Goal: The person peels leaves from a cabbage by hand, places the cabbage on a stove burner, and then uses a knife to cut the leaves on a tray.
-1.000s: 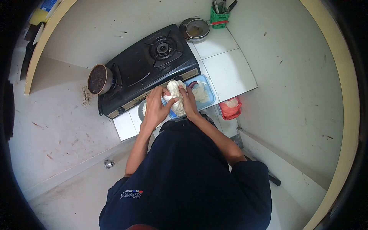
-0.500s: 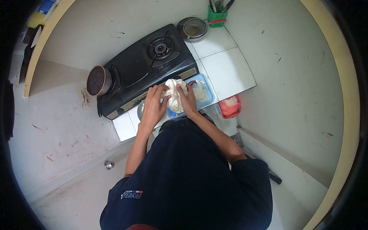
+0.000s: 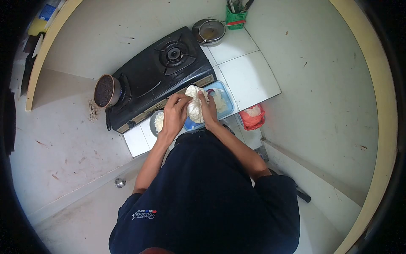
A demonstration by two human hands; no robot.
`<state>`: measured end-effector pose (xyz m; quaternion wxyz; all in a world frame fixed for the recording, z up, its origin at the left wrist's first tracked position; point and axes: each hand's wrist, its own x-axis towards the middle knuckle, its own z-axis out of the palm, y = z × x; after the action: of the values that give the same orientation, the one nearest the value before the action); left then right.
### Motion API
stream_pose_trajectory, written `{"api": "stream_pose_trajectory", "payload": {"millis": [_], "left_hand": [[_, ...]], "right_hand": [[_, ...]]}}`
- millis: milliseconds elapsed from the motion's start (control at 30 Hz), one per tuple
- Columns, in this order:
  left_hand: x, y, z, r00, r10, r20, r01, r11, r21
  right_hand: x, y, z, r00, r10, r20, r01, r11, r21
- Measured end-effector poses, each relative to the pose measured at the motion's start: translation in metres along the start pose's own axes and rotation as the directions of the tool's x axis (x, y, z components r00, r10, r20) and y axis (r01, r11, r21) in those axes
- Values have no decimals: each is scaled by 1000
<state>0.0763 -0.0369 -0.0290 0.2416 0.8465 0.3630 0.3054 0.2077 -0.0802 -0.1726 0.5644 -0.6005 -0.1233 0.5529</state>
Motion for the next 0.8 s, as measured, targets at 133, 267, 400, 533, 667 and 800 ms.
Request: {"api": "stream_pose_trajectory", "payload": {"millis": [133,267,400,533,667,800], "left_hand": [[-7,0,7,997,50,-55,-50,999,0],[-14,1,13,984,127,-126,-127,992,5],[-23,0,20,940,243,-238,-249,968,5],[-20,11,20,937,164,-309,-206,973,-108],[-15,20,14,940,9,-342,-70,984,-166],[-7,24,2,991,-75,-115,29,932,-361]], "right_hand": [[0,0,-3,1000,-2,4,2,999,39],[-2,-2,-7,988,-115,-107,103,989,-110],[-34,-48,-3,934,-327,-146,301,937,-178],[-41,-63,-5,766,-614,-191,587,789,-181],[-39,-63,-7,621,-754,-214,724,656,-213],[-38,-66,-11,594,-780,-197,740,626,-246]]}}
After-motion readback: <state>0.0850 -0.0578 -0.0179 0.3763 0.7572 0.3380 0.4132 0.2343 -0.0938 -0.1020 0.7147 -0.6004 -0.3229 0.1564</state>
